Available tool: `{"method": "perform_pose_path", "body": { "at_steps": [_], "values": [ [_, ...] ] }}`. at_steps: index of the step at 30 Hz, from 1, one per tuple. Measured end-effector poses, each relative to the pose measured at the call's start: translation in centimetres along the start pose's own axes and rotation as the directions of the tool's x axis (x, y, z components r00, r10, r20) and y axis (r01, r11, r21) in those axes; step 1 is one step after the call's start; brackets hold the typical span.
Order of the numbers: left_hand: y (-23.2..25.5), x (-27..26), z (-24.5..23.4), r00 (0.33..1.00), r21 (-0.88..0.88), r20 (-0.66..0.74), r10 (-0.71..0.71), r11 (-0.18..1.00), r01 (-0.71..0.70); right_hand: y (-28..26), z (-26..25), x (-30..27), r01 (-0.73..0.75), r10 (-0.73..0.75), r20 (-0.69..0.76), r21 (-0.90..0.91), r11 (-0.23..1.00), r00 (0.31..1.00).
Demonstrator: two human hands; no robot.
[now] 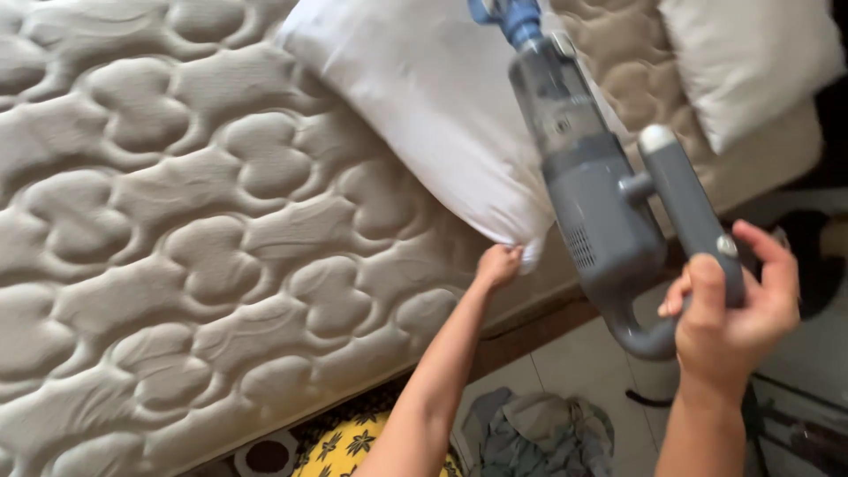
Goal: The recorder vacuums a mattress and pillows with a handheld vacuum, and then organizes laundry on the floor.
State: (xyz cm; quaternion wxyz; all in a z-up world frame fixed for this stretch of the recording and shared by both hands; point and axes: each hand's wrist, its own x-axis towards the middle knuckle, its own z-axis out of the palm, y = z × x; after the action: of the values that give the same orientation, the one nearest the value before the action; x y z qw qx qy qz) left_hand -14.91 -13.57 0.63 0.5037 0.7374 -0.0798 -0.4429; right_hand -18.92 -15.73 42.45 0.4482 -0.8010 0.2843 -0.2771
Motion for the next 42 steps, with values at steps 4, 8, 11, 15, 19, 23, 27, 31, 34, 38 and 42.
{"method": "perform_pose_path", "body": {
  "at_steps": [4,8,11,15,19,23,27,31,34,38,42],
  "values": [
    [0.9,1.2,9.0,0.976,0.012,0.149,0.162,0.986,-0.165,1.6,-7.8,-5.9,-0.095,0.081,-0.12,-0.113,0.989,0.989],
    [2.3,-4.1,8.1,0.994,0.129,-0.074,0.085,0.989,-0.075,4.0,-14.7,-13.6,-0.233,0.195,-0.235,-0.147,0.961,0.952],
    [-3.4,-2.3,7.9,0.967,0.022,-0.245,0.071,0.997,-0.067,6.8,-19.4,-21.2,-0.38,0.322,-0.336,-0.123,0.917,0.885],
    [-3.9,-0.7,6.7,0.988,-0.649,-0.087,-0.129,0.76,0.042,14.2,-27.0,-34.3,-0.465,0.489,-0.246,0.152,0.872,0.837],
    [-4.6,3.0,7.8,0.987,-0.541,-0.047,-0.153,0.834,0.103,16.7,-27.8,-40.5,-0.514,0.546,-0.265,0.186,0.838,0.795],
    [-6.6,5.8,9.2,0.988,-0.41,-0.117,-0.103,0.911,0.047,12.8,-22.1,-35.2,-0.513,0.527,-0.219,0.119,0.85,0.821],
    [-5.0,5.0,8.3,0.971,0.048,-0.221,-0.088,0.994,0.101,11.6,-18.2,-31.8,-0.507,0.497,-0.319,0.056,0.86,0.807],
    [-5.1,4.8,8.0,0.962,0.156,-0.27,0.04,0.988,0.003,10.9,-15.8,-29.2,-0.508,0.504,-0.388,0.099,0.855,0.772],
    [-4.6,4.7,7.8,0.958,0.249,-0.274,0.079,0.969,-0.009,10.8,-14.8,-27.4,-0.474,0.477,-0.368,0.106,0.874,0.798],
    [-3.5,4.6,7.2,0.966,0.25,-0.24,0.095,0.968,-0.033,10.7,-13.6,-25.2,-0.525,0.507,-0.392,0.068,0.848,0.768],
    [-3.5,4.4,7.3,0.968,0.269,-0.233,0.089,0.963,-0.024,10.7,-12.6,-23.6,-0.512,0.484,-0.402,0.042,0.858,0.777]
  ]
}}
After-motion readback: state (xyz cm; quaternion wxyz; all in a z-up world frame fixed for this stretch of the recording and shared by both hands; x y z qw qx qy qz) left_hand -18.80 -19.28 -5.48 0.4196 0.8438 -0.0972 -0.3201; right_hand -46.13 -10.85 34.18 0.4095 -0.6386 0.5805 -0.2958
